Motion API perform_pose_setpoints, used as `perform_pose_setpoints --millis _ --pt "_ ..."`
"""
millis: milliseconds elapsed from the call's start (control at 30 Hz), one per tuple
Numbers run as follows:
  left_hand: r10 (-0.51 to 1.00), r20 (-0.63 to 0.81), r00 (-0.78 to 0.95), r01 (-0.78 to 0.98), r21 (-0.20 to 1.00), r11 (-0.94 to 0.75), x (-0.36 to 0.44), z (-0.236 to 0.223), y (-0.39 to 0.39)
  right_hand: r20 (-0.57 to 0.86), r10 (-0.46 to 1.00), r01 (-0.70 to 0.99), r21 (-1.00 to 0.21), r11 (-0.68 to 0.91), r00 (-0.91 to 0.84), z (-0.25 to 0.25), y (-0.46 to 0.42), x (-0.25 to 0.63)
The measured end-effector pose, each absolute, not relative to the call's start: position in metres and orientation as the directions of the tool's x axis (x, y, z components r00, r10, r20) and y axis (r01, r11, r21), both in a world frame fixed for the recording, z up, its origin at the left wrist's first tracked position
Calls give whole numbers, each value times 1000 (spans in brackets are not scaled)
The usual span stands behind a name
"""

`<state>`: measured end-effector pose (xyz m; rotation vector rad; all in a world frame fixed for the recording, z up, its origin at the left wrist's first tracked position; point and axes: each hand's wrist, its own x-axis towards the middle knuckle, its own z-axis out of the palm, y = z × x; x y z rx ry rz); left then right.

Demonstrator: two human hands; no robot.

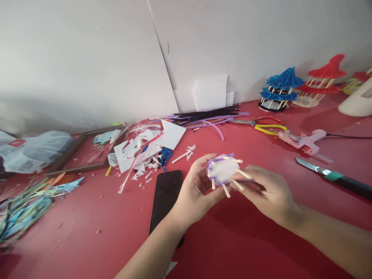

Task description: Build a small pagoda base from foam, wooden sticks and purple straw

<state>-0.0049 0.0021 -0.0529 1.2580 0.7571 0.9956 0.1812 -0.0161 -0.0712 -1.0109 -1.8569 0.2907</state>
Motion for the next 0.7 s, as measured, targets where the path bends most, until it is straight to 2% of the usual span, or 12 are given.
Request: perform_pose_setpoints --millis 133,267,433,600,700 --pt "945 107 308 -141 988 -66 -5 -53 3 618 727 475 -565 675 -298 -73 -18 182" --pt "943 95 319 -141 989 -52 -6 -59 5 603 725 468 -562 682 -332 -75 -18 184" --pt "917 100 386 -143 989 -47 -7 -65 6 586 759 471 -605 642 -282 -76 -17 182" --pt "899 211 384 -50 977 -208 -7 -65 5 575 777 463 -632 622 -259 -75 -18 179" --pt "905 227 360 -62 974 -219 -6 -64 6 533 816 484 -667 567 -222 -75 -20 178"
